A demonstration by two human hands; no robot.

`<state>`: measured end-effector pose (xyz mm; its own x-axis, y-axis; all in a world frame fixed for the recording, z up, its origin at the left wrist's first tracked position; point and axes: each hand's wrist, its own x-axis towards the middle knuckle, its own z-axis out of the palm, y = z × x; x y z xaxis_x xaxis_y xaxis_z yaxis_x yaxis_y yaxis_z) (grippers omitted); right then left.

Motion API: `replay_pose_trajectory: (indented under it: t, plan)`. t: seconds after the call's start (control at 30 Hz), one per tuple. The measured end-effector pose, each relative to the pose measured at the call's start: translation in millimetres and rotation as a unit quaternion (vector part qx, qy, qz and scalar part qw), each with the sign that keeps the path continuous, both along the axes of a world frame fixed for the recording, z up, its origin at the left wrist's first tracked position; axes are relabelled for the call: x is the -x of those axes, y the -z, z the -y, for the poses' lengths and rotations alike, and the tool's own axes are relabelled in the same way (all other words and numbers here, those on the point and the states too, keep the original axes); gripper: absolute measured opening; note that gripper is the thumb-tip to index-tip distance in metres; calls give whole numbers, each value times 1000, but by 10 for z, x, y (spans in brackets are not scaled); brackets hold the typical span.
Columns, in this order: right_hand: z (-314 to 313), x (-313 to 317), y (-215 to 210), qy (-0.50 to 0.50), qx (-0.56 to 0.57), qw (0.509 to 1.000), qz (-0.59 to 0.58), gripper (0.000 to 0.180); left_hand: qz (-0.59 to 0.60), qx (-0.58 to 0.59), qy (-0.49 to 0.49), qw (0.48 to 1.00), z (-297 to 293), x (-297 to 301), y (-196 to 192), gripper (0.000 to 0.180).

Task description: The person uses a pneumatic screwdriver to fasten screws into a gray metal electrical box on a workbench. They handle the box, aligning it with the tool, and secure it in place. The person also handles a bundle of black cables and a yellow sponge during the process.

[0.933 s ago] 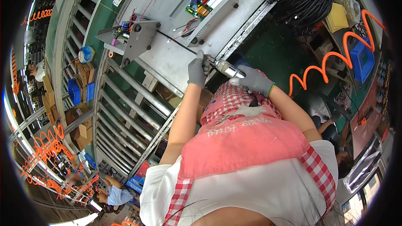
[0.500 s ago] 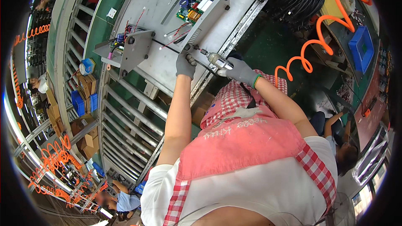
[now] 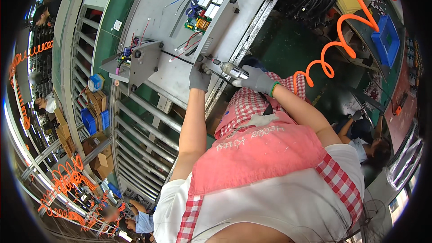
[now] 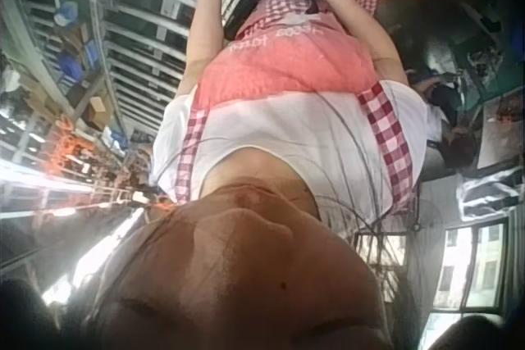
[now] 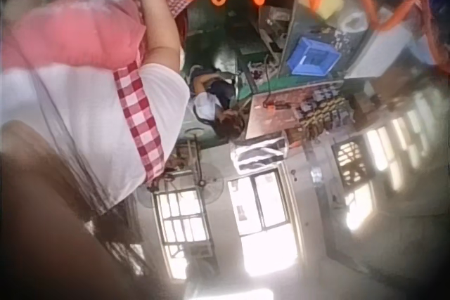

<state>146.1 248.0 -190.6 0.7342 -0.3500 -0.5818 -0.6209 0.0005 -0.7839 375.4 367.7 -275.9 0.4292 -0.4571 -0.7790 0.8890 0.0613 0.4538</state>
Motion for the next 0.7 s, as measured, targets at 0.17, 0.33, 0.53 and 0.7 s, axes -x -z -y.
replay_pose_trajectory:
  t: [0.17,0.33,0.53,0.7]
  plan:
    - [-13,1,164,25,-44,998,39,51,-44,-7,33,998,49,27,-98,22]
    - [-13,-20,150,57,-156,985,54,39,-75,-5,28,997,34,-13,-74,27]
    - [-6,-5,276,70,-216,972,65,40,-110,-26,59,992,67,-26,-200,25]
    - [-121,20,86,33,7,999,28,56,7,-152,-10,988,-170,-127,-45,17]
